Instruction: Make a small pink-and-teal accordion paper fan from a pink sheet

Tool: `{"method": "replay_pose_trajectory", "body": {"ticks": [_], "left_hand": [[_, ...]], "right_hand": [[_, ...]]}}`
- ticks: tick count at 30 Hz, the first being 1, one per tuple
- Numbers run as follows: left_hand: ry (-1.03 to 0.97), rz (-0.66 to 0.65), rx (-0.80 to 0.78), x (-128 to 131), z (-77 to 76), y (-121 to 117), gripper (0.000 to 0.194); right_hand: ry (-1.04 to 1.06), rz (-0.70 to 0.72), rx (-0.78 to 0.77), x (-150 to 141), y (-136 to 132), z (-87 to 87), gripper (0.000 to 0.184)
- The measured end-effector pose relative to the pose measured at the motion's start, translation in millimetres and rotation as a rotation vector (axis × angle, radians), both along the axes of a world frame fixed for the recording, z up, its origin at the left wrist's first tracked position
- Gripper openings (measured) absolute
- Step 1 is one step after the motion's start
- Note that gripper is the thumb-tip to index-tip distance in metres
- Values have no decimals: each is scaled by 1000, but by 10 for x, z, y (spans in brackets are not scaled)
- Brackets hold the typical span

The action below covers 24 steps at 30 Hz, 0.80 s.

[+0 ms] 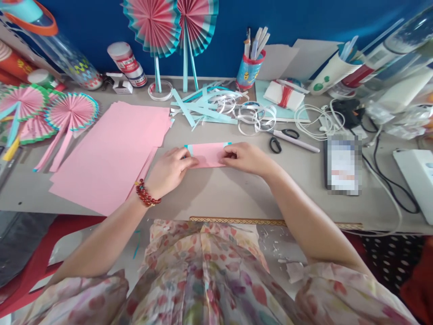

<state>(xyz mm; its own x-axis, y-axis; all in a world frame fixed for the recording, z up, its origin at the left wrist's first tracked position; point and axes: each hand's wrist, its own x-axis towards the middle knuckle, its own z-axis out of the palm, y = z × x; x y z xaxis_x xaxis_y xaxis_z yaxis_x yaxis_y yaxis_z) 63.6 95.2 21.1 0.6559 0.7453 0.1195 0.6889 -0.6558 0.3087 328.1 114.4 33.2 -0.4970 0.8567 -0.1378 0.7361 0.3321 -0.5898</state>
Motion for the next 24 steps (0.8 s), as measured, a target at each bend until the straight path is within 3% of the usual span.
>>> {"method": "replay_pose_trajectory", "body": {"ticks": [8, 15, 24], "left_hand": [[-56, -15, -48, -43, -45, 38, 32], [-66, -5, -61, -50, -54, 43, 31], [-57, -2, -75, -41, -39, 41, 32]], "right_hand": [[-222, -84, 108, 82, -40, 30, 24], [-190, 114, 87, 194, 69, 50, 29], [-252, 152, 128, 188, 69, 22, 25]]}}
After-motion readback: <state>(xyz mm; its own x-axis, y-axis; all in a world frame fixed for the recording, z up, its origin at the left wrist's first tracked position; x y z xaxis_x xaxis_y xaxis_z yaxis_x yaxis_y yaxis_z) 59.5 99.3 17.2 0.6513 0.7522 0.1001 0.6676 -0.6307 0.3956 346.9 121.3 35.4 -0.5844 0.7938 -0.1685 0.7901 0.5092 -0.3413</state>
